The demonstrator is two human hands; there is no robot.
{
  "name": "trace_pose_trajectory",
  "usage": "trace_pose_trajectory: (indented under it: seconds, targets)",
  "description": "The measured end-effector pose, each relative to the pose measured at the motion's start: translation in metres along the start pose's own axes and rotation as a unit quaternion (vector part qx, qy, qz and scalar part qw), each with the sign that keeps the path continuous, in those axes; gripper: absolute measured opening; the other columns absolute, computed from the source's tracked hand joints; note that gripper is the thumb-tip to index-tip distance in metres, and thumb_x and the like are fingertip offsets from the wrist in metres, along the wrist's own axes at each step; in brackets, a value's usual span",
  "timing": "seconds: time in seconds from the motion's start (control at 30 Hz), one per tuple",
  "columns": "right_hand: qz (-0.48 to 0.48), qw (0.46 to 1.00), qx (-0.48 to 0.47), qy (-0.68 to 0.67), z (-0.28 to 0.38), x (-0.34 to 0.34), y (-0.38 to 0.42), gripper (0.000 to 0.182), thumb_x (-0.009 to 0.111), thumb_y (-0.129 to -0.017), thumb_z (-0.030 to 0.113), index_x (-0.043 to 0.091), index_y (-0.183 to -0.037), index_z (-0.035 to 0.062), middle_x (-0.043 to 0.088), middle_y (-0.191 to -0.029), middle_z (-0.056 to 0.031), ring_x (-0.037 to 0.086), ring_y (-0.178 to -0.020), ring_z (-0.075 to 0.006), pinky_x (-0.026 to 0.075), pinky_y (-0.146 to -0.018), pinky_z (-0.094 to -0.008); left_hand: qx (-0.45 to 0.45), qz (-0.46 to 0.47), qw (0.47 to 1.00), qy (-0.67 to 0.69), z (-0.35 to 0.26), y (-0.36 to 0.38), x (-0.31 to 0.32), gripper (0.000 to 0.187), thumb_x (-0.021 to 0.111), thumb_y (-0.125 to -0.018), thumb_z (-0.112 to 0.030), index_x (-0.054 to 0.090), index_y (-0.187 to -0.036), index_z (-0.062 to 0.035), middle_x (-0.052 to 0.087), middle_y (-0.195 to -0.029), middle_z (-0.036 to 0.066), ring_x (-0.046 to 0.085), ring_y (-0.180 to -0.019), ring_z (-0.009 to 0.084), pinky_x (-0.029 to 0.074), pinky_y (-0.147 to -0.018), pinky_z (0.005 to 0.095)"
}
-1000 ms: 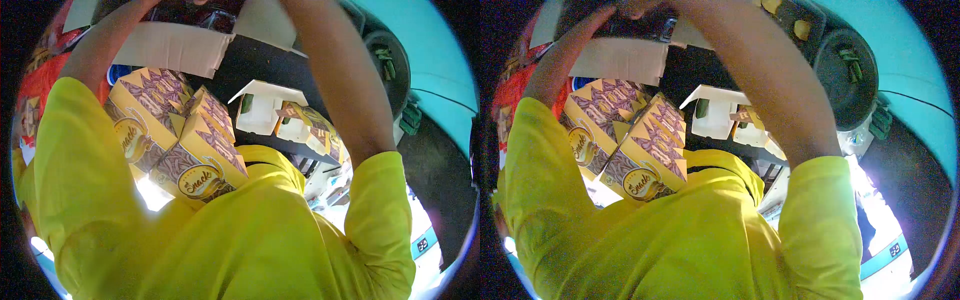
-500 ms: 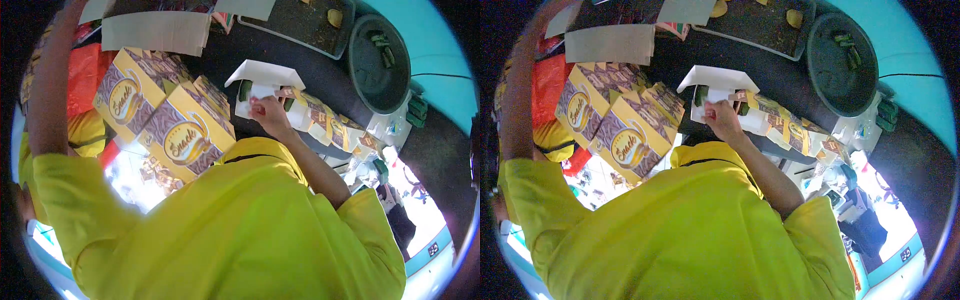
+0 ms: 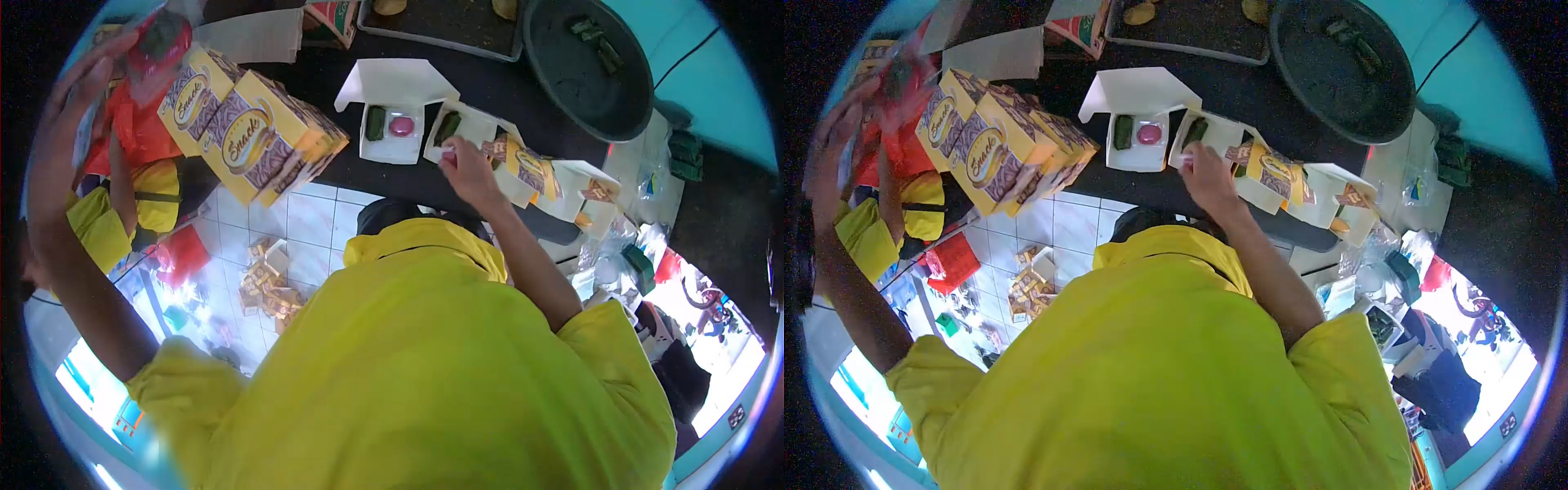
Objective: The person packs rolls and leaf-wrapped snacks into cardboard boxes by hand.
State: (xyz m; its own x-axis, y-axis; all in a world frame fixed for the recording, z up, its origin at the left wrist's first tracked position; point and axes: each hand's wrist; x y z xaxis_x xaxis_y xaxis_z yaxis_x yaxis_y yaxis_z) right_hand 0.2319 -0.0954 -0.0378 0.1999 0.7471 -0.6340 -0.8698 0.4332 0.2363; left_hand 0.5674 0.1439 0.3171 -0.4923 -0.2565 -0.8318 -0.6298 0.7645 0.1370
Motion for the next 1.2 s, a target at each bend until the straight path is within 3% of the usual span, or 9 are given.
trace_pose_trajectory:
  seconds: [0.37, 0.43, 0.57, 0.77, 0.83, 0.97, 1.03, 1.07, 1.2]
  targets:
    - [0.132, 0.951, 0.031, 0.277, -0.012, 0.002, -0.065, 0.015, 0.056, -0.083, 0.009, 0.057, -0.097, 0.0037, 0.064, -0.099, -0.0186, 0.063, -0.097, -0.0373, 0.047, -0.087, -0.0484, 0.049, 0.196, 0.964, 0.173, -0.077, 0.095, 0.146, 0.032, 0.071, -0.079, -0.022, 0.071, -0.107, -0.0064, 0.059, -0.123, 0.014, 0.054, -0.117, 0.0239, 0.04, -0.1, 0.0353]
    - [0.149, 0.938, -0.005, 0.313, -0.007, -0.014, -0.075, 0.013, 0.056, -0.082, 0.006, 0.058, -0.095, 0.0042, 0.065, -0.098, -0.0173, 0.063, -0.096, -0.0358, 0.047, -0.086, -0.047, -0.048, 0.224, 0.941, 0.247, -0.077, 0.108, 0.178, 0.036, 0.071, -0.076, -0.025, 0.071, -0.105, -0.0042, 0.059, -0.125, 0.015, 0.056, -0.115, 0.0235, 0.042, -0.096, 0.0336]
    - [0.223, 0.933, -0.134, 0.248, -0.018, -0.026, -0.096, 0.025, 0.06, -0.072, -0.003, 0.061, -0.094, 0.009, 0.065, -0.096, -0.013, 0.062, -0.092, -0.031, 0.047, -0.077, -0.04, -0.096, 0.235, 0.888, 0.384, -0.051, 0.139, 0.242, 0.025, 0.069, -0.084, -0.013, 0.071, -0.109, -0.0105, 0.058, -0.126, 0.01, 0.059, -0.085, 0.0092, 0.044, -0.058, 0.0185]
    - [0.284, 0.904, -0.183, 0.26, 0.002, -0.025, -0.115, 0.023, 0.062, -0.074, 0.005, 0.065, -0.096, 0.0108, 0.067, -0.095, -0.0135, 0.064, -0.095, -0.0295, 0.05, -0.076, -0.04, -0.203, 0.216, 0.822, 0.486, -0.044, 0.166, 0.292, 0.025, 0.07, -0.085, -0.016, 0.071, -0.108, -0.0089, 0.058, -0.124, 0.009, 0.058, -0.087, 0.0106, 0.046, -0.063, 0.0205]
    - [0.394, 0.825, -0.108, 0.389, 0.015, -0.028, -0.114, 0.021, 0.059, -0.075, 0.004, 0.065, -0.095, 0.0076, 0.066, -0.09, -0.0162, 0.064, -0.091, -0.0307, 0.05, -0.075, -0.04, -0.243, 0.195, 0.807, 0.501, -0.044, 0.17, 0.302, 0.026, 0.07, -0.085, -0.018, 0.071, -0.108, -0.007, 0.058, -0.124, 0.009, 0.058, -0.096, 0.0137, 0.047, -0.076, 0.024]
    - [0.385, 0.824, -0.071, 0.41, 0.001, -0.017, -0.111, 0.022, 0.057, -0.079, 0.006, 0.066, -0.099, 0.0047, 0.066, -0.089, -0.0181, 0.064, -0.086, -0.0325, 0.05, -0.073, -0.0413, -0.248, 0.168, 0.807, 0.51, -0.04, 0.165, 0.314, 0.028, 0.069, -0.086, -0.02, 0.07, -0.109, -0.0038, 0.058, -0.124, 0.009, 0.055, -0.108, 0.0172, 0.043, -0.094, 0.0294]
    - [0.232, 0.905, -0.19, 0.302, 0.022, -0.037, -0.087, 0.017, 0.063, -0.08, 0.011, 0.063, -0.094, 0.0028, 0.068, -0.088, -0.0142, 0.066, -0.086, -0.0289, 0.051, -0.073, -0.0392, -0.25, 0.158, 0.813, 0.502, -0.033, 0.156, 0.325, 0.028, 0.068, -0.087, -0.021, 0.07, -0.109, -0.004, 0.059, -0.123, 0.008, 0.056, -0.104, 0.0157, 0.045, -0.089, 0.0282]
    - [0.258, 0.947, -0.164, 0.093, 0.018, -0.038, -0.079, 0.027, 0.063, -0.087, 0.025, 0.061, -0.104, 0.0039, 0.067, -0.095, -0.0117, 0.065, -0.089, -0.0254, 0.051, -0.078, -0.0354, -0.251, 0.15, 0.819, 0.493, -0.03, 0.15, 0.332, 0.028, 0.067, -0.088, -0.022, 0.07, -0.11, -0.0043, 0.059, -0.122, 0.008, 0.057, -0.1, 0.0142, 0.047, -0.084, 0.027]
    - [0.403, 0.899, 0.037, -0.169, 0.028, -0.053, 0.006, 0.034, 0.058, -0.095, 0.024, 0.051, -0.12, 0.0039, 0.063, -0.101, -0.0069, 0.063, -0.091, -0.0179, 0.052, -0.077, -0.0305, -0.231, 0.137, 0.829, 0.491, -0.031, 0.118, 0.366, 0.027, 0.064, -0.09, -0.023, 0.069, -0.109, -0.0036, 0.065, -0.109, 0.004, 0.056, -0.076, 0.0082, 0.045, -0.06, 0.0225]
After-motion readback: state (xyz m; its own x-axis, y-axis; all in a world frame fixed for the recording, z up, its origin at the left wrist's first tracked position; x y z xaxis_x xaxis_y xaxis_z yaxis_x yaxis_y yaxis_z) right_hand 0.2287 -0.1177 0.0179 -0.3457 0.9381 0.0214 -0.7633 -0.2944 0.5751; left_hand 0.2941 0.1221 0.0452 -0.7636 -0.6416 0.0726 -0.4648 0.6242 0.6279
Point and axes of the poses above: each hand's wrist, its own y-axis away from the middle knuckle, its own x-axis out of the palm, z = x × y
